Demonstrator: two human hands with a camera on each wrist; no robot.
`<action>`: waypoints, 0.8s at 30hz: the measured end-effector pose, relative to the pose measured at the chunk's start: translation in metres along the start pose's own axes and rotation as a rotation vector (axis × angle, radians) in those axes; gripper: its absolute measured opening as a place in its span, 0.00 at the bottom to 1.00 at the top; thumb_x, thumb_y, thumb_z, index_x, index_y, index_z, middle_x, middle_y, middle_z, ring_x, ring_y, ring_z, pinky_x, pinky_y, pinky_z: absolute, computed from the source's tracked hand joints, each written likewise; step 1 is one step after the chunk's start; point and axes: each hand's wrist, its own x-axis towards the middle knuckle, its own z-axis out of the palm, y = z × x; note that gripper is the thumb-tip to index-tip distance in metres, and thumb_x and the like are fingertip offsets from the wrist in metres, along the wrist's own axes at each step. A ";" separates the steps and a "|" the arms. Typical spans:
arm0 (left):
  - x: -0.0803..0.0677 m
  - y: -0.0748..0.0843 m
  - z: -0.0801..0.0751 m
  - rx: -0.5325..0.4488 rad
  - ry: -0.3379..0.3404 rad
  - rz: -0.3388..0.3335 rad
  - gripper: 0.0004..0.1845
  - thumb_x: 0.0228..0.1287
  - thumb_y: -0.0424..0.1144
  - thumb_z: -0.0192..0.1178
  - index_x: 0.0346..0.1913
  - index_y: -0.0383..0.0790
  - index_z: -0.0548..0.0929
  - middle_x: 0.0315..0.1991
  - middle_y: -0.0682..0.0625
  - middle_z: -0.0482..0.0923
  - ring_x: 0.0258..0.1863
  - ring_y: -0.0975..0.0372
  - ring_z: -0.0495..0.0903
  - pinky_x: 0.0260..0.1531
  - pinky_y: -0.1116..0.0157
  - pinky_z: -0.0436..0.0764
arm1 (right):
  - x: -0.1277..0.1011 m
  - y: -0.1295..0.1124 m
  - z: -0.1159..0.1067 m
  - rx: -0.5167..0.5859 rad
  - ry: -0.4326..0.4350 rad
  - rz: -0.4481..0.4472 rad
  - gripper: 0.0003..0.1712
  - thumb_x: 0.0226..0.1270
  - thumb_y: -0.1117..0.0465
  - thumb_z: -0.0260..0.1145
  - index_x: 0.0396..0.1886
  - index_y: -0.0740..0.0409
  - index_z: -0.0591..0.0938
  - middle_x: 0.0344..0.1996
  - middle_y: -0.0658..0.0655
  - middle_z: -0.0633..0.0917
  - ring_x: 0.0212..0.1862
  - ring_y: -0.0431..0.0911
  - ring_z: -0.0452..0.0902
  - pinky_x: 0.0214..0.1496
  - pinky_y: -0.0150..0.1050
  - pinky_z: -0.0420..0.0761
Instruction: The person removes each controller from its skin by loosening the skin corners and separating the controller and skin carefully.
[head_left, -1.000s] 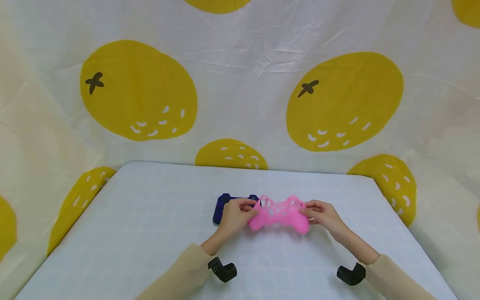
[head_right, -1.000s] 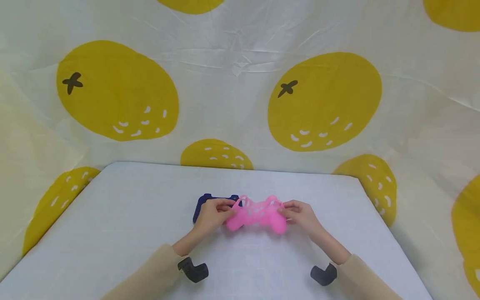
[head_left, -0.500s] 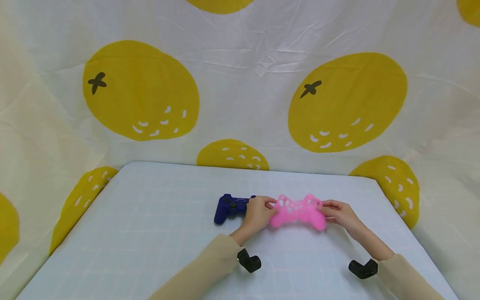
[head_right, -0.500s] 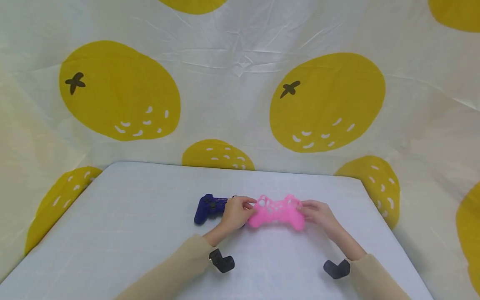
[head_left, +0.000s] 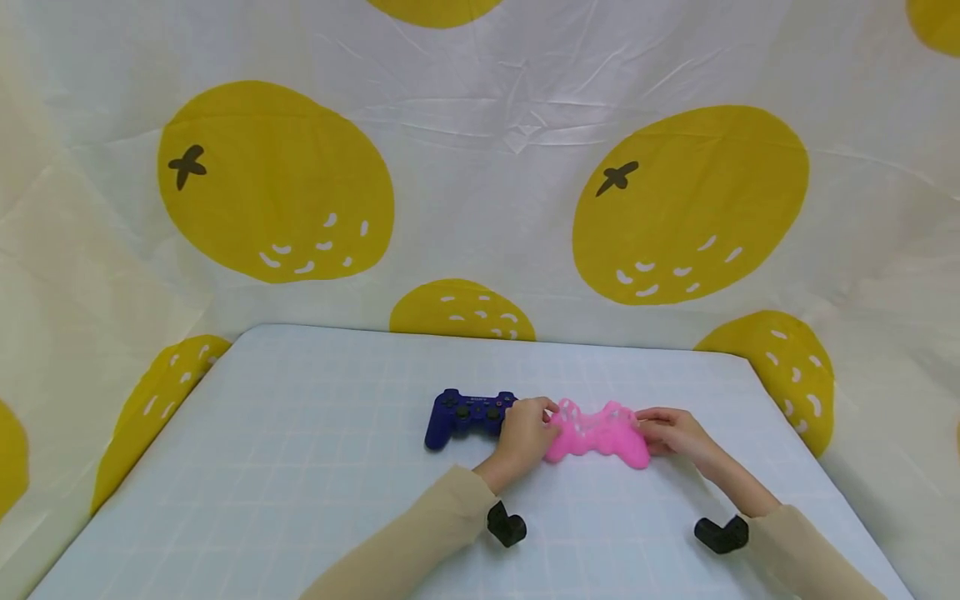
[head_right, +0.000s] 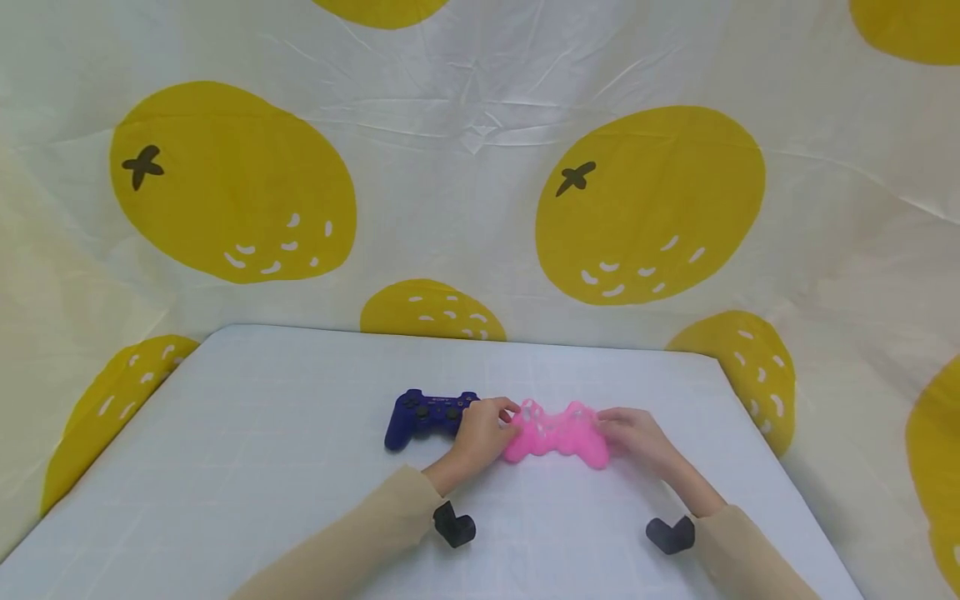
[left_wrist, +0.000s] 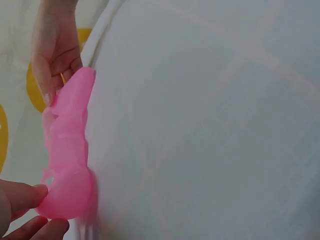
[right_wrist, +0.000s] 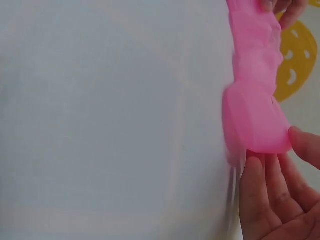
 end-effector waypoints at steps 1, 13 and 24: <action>0.000 0.000 0.000 0.015 0.002 0.005 0.10 0.52 0.33 0.70 0.39 0.40 0.86 0.29 0.49 0.84 0.27 0.64 0.77 0.26 0.73 0.73 | 0.001 0.000 0.001 -0.010 0.003 0.001 0.29 0.70 0.53 0.60 0.61 0.72 0.72 0.47 0.64 0.84 0.38 0.42 0.80 0.40 0.35 0.84; 0.008 0.008 -0.001 0.218 -0.048 0.066 0.10 0.53 0.32 0.67 0.40 0.40 0.88 0.32 0.49 0.87 0.31 0.59 0.84 0.30 0.67 0.80 | 0.004 -0.004 0.003 -0.229 0.069 -0.054 0.24 0.68 0.56 0.61 0.56 0.70 0.75 0.40 0.63 0.84 0.34 0.45 0.78 0.34 0.35 0.80; 0.017 0.006 -0.016 0.225 -0.137 0.081 0.10 0.58 0.32 0.62 0.42 0.42 0.88 0.32 0.52 0.86 0.29 0.64 0.80 0.28 0.72 0.76 | 0.008 -0.004 0.004 -0.256 0.087 -0.078 0.24 0.69 0.56 0.60 0.57 0.69 0.75 0.45 0.66 0.82 0.36 0.45 0.79 0.37 0.36 0.81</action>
